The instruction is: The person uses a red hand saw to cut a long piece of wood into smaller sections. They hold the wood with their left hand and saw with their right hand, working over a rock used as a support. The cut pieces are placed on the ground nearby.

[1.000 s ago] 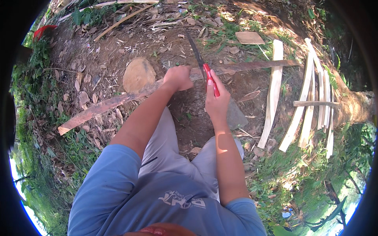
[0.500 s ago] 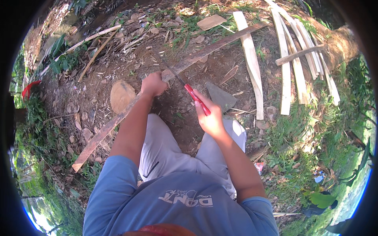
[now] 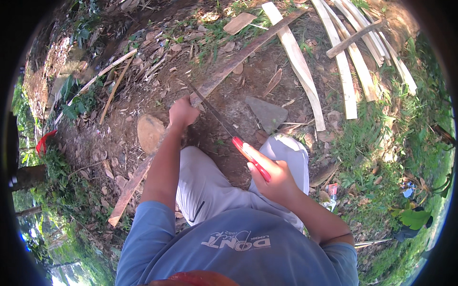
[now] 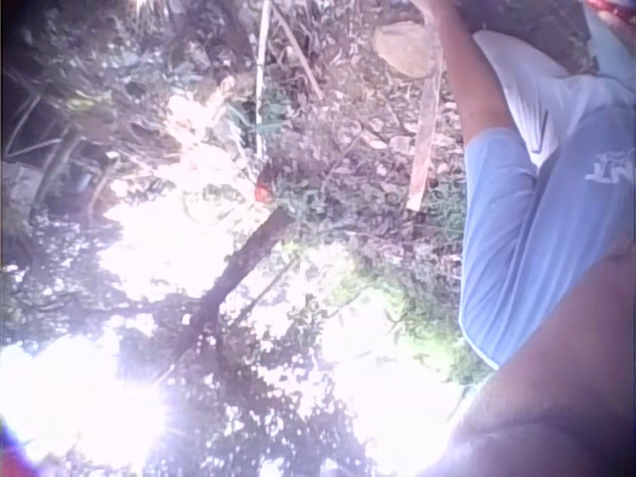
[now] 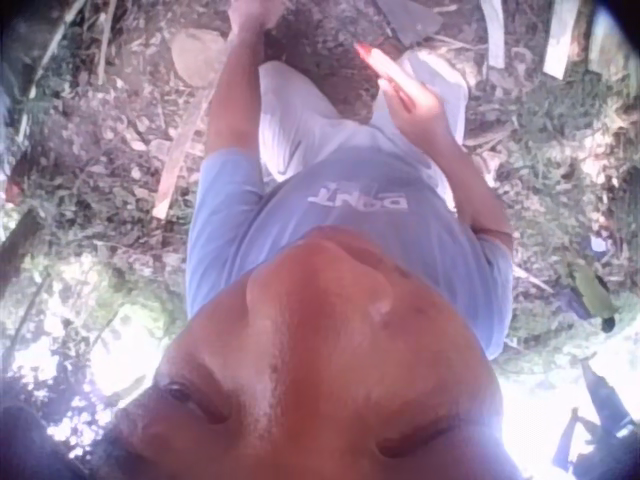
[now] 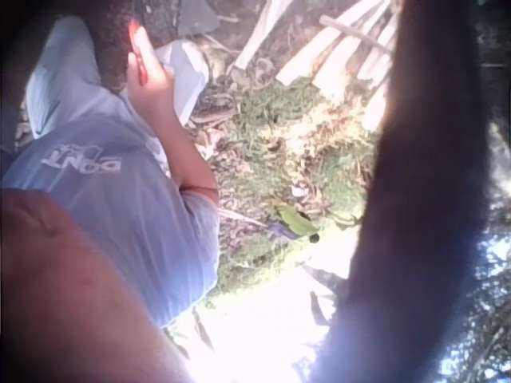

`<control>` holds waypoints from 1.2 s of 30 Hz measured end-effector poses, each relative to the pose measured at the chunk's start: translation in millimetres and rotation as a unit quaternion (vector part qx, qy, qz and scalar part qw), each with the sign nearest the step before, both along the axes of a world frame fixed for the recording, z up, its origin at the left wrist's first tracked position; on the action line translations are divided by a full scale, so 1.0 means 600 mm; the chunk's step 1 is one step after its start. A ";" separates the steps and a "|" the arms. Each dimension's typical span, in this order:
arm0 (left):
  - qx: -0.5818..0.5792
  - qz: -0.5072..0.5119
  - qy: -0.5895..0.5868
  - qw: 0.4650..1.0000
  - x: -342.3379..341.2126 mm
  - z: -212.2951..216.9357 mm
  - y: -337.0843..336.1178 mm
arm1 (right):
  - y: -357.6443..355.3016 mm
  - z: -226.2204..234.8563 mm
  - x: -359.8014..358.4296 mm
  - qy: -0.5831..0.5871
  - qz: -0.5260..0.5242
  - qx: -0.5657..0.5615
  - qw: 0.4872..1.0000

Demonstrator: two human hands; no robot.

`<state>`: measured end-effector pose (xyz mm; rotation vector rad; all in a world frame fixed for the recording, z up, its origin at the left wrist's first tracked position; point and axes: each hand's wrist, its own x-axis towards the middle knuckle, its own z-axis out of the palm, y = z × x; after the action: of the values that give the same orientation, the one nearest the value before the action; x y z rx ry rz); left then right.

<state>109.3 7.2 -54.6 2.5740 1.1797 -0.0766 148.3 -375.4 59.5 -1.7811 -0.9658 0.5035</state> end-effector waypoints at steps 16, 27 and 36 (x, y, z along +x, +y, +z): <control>0.003 0.003 -0.002 1.000 -0.003 0.009 0.004 | 0.435 -0.094 0.107 0.015 -0.034 0.047 0.998; -0.030 0.013 -0.022 0.999 -0.010 -0.003 0.005 | 0.161 -0.041 0.045 -0.028 -0.045 -0.007 0.999; -0.042 0.010 -0.035 0.998 -0.017 -0.002 0.005 | -0.032 0.053 -0.013 -0.039 -0.028 -0.096 0.994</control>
<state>98.8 9.9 -55.6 2.4710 1.1506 -0.0297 140.4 -394.4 91.3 -2.0073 -0.9438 0.5068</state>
